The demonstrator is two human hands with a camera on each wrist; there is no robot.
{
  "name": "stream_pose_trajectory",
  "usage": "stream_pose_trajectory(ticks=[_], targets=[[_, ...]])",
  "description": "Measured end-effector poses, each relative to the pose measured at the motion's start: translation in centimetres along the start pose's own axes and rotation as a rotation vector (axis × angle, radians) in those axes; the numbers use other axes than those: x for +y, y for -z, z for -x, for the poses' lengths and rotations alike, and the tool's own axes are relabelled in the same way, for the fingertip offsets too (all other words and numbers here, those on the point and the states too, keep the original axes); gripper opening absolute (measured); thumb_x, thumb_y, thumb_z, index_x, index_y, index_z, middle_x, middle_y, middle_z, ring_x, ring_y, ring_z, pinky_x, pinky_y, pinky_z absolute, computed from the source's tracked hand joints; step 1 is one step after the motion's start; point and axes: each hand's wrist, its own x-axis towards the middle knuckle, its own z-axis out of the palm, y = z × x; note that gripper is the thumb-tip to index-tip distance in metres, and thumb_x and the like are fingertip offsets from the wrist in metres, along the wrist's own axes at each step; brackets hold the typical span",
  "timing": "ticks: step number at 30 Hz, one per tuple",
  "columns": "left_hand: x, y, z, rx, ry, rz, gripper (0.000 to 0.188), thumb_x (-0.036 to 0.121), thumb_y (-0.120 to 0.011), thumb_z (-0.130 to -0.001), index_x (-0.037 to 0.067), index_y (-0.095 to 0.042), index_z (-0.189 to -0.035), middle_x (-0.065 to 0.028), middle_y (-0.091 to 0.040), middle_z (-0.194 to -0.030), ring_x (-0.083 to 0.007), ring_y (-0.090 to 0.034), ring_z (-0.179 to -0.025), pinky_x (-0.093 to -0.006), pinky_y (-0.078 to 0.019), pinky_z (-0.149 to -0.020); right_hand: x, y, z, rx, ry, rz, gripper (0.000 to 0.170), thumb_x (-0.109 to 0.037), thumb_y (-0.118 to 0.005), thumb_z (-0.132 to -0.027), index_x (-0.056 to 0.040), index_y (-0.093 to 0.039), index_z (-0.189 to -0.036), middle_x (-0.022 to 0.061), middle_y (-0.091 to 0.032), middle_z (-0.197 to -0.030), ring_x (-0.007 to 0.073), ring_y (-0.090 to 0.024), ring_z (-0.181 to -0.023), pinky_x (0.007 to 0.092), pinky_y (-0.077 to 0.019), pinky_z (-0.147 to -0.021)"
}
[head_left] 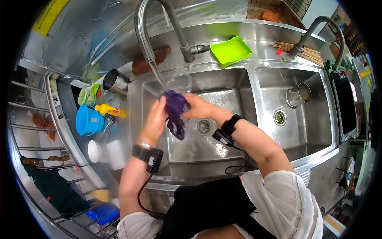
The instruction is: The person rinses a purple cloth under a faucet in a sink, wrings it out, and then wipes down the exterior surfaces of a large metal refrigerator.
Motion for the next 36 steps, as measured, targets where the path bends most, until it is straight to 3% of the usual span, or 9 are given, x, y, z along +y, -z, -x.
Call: stream_pose_trajectory(ticks=[5, 8, 10, 16, 19, 21, 26, 32, 36], targets=[[1.1, 4.1, 1.8, 0.184, -0.119, -0.31, 0.041, 0.04, -0.047, -0.103, 0.005, -0.062, -0.116, -0.0011, -0.065, -0.1, -0.0108, -0.058, -0.088, -0.0269, -0.0452, -0.08, -0.5, 1.0, 1.1, -0.152, -0.082, 0.452, 0.033, -0.017, -0.076, -0.077, -0.001, -0.063, -0.103, 0.0079, -0.068, -0.083, 0.0163, -0.064, -0.076, 0.0356, -0.0512, -0.073], [1.5, 4.5, 2.5, 0.338, -0.167, -0.432, 0.035, 0.037, -0.048, -0.102, 0.006, -0.065, -0.1, 0.0002, -0.063, -0.086, -0.0085, -0.053, -0.076, -0.0253, -0.0427, -0.07, -0.3, 2.0, 0.7, 0.088, -0.169, 0.549, 0.027, -0.019, -0.07, -0.083, -0.0022, -0.064, -0.104, 0.0103, -0.068, -0.081, 0.024, -0.069, -0.085, 0.0383, -0.0542, -0.068], [1.4, 5.6, 2.2, 0.414, -0.178, -0.55, 0.033, 0.035, -0.049, -0.102, 0.007, -0.065, -0.094, 0.0005, -0.062, -0.083, -0.0082, -0.053, -0.074, -0.0251, -0.0433, -0.067, -3.8, 2.5, -0.2, 0.048, -0.465, -0.083, 0.025, -0.022, -0.063, -0.09, -0.0024, -0.063, -0.106, 0.0111, -0.066, -0.084, 0.0266, -0.069, -0.085, 0.038, -0.0558, -0.058], [-1.7, 7.1, 0.0, 0.56, -0.078, -0.397, 0.024, 0.023, -0.056, -0.098, 0.009, -0.051, -0.118, 0.0038, -0.055, -0.074, -0.0073, -0.047, -0.056, -0.0215, -0.044, -0.053, -4.9, 1.1, -3.8, 0.133, -0.501, -0.448, 0.027, -0.024, -0.054, -0.095, -0.0067, -0.058, -0.115, 0.0074, -0.064, -0.093, 0.0188, -0.063, -0.08, 0.0348, -0.0551, -0.052], [-4.0, 6.4, 1.1, 0.316, 0.088, -0.472, 0.055, 0.027, -0.058, -0.095, 0.015, -0.032, -0.142, -0.0155, -0.05, -0.132, -0.0243, -0.058, -0.105, -0.0395, -0.0548, -0.072, -5.2, -0.7, -6.3, 0.234, -0.515, -0.476, 0.017, -0.017, -0.06, -0.089, -0.0092, -0.06, -0.105, 0.0039, -0.063, -0.089, 0.0169, -0.061, -0.072, 0.0336, -0.0494, -0.048], [-4.2, 4.4, 2.0, 0.28, 0.444, 0.152, 0.076, 0.049, -0.054, -0.094, 0.024, -0.014, -0.154, -0.02, -0.015, -0.158, -0.0442, -0.044, -0.127, -0.062, -0.0455, -0.095, -3.9, -2.6, -6.4, 0.198, -0.403, -0.256, 0.021, -0.013, -0.064, -0.083, -0.006, -0.062, -0.102, 0.006, -0.065, -0.087, 0.0178, -0.063, -0.075, 0.035, -0.0512, -0.059], [-9.6, 3.4, -1.7, 0.171, 0.303, 0.652, 0.067, 0.061, -0.044, -0.094, 0.007, -0.048, -0.133, -0.0202, -0.054, -0.128, -0.0395, -0.057, -0.113, -0.052, -0.0477, -0.097, -4.8, -7.0, -0.8, 0.184, -0.008, 0.124, 0.034, -0.017, -0.069, -0.073, -0.0021, -0.062, -0.103, 0.0172, -0.064, -0.088, 0.0365, -0.064, -0.088, 0.0424, -0.0504, -0.079], [-9.0, 3.0, -5.8, 0.301, 0.177, 0.64, 0.022, 0.011, -0.055, -0.093, 0.005, -0.053, -0.114, -0.0174, -0.06, -0.116, -0.0325, -0.06, -0.107, -0.0463, -0.0491, -0.095, 2.1, -6.1, 6.0, 0.642, -0.21, -0.055, 0.026, -0.017, -0.068, -0.077, -0.0031, -0.063, -0.098, 0.0114, -0.058, -0.105, 0.0264, -0.058, -0.097, 0.0367, -0.0471, -0.082], [-10.6, 2.0, -8.0, 0.314, 0.074, 0.575, 0.032, 0.002, -0.051, -0.091, 0.01, -0.051, -0.122, -0.013, -0.06, -0.114, -0.0298, -0.059, -0.111, -0.0496, -0.0455, -0.1, 0.9, -4.9, 6.0, 0.613, -0.576, -0.803, 0.032, -0.018, -0.063, -0.085, -0.0105, -0.054, -0.115, 0.0032, -0.055, -0.114, 0.0169, -0.05, -0.111, 0.0382, -0.0465, -0.087]])
